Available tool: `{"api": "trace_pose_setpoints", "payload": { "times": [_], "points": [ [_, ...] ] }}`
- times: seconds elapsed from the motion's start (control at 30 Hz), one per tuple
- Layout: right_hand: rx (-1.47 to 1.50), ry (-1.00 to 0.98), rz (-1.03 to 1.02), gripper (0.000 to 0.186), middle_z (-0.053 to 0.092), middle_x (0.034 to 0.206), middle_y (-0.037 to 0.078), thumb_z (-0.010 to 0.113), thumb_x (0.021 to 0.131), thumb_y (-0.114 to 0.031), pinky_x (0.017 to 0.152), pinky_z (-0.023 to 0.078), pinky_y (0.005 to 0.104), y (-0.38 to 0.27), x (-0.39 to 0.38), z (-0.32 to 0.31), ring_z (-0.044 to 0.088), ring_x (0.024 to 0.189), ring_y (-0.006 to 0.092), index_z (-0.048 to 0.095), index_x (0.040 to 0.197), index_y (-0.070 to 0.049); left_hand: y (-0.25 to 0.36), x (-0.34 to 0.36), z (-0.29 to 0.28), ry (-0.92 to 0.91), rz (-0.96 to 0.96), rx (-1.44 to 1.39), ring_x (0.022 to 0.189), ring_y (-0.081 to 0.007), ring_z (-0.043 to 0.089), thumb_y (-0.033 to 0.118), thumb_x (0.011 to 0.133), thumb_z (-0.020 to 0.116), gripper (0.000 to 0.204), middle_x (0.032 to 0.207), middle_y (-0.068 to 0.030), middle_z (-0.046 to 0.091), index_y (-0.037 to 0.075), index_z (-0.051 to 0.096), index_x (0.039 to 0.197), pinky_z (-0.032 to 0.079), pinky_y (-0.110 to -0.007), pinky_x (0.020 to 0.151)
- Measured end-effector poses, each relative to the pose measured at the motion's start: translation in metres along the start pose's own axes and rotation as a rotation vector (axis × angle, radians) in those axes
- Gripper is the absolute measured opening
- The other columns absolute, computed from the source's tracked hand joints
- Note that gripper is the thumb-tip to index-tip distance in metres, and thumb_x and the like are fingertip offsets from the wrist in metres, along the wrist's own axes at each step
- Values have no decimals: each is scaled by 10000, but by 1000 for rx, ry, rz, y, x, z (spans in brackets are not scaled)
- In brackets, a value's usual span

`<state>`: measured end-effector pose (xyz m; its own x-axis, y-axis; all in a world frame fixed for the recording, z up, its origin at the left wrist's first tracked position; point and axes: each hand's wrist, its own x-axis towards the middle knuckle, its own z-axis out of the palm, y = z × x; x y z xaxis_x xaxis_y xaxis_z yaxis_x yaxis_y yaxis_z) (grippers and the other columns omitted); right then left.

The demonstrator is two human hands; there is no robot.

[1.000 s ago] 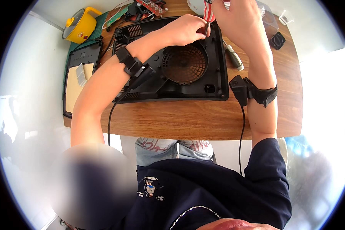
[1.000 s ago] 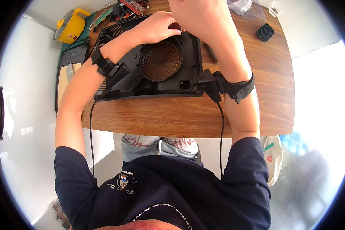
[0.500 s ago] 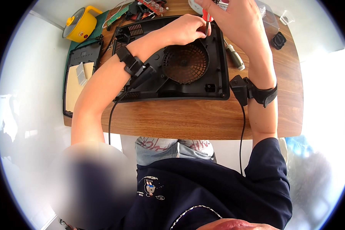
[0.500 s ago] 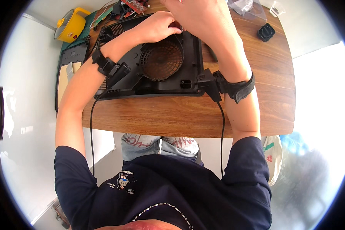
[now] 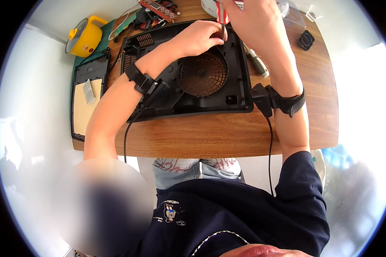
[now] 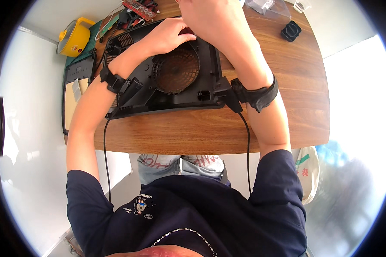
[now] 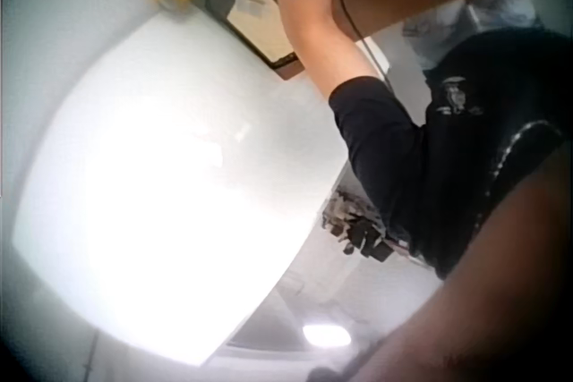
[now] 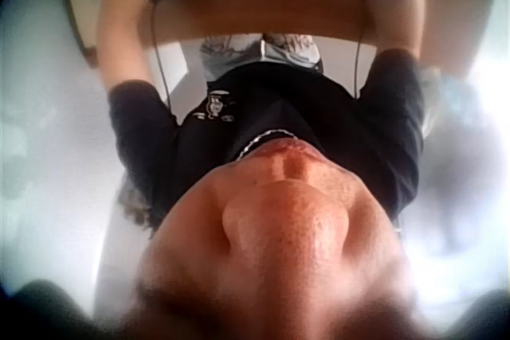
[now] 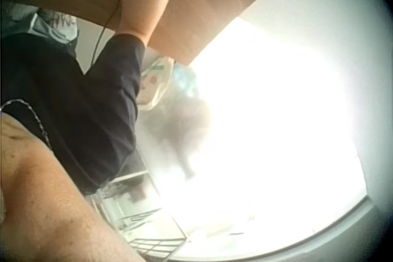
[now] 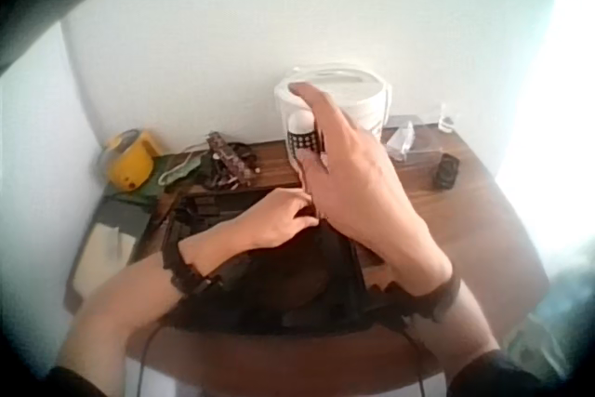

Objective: The person uses a screwdriver to remove screws from a disassembled electronic device on a wooden table. They detach a red circuit board and continue unscrewing components from the black plastic housing.

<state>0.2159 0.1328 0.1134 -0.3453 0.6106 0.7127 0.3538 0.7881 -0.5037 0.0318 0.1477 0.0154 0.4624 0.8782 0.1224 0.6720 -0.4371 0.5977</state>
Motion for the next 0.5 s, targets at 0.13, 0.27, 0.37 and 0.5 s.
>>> {"api": "trace_pose_setpoints", "payload": {
  "times": [0.13, 0.27, 0.37, 0.5],
  "points": [
    [23, -16, -44, 494, 627, 1142, 242, 695, 889, -60, 866, 503, 481, 2, -3, 5, 622, 1025, 433, 556, 1362, -85, -7, 1, 3, 29, 61, -22, 914, -266, 706, 119, 950, 680, 144, 960, -124, 729, 7, 684, 1040, 543, -369, 858],
    [-35, -96, 21, 451, 623, 1169, 258, 668, 901, -47, 901, 497, 490, -16, 0, -9, 617, 1054, 448, 565, 1340, -65, -16, 0, 7, 48, 86, -67, 927, -266, 706, 128, 952, 679, 153, 970, -127, 726, 5, 681, 1043, 541, -371, 863],
    [-20, 22, -108, 451, 614, 1143, 249, 688, 895, -57, 910, 497, 480, 18, 3, 10, 621, 1037, 434, 580, 1332, -84, -2, 2, 2, 14, 35, -65, 929, -281, 696, 133, 952, 679, 148, 970, -132, 713, 8, 681, 1030, 537, -375, 865],
    [20, 15, -96, 459, 613, 1107, 247, 679, 888, -31, 902, 501, 470, 15, 1, 14, 621, 1011, 427, 583, 1334, -79, -4, -1, 3, 45, 98, 4, 913, -309, 677, 145, 947, 686, 152, 957, -141, 689, 5, 674, 1006, 529, -393, 851]
  ]
}}
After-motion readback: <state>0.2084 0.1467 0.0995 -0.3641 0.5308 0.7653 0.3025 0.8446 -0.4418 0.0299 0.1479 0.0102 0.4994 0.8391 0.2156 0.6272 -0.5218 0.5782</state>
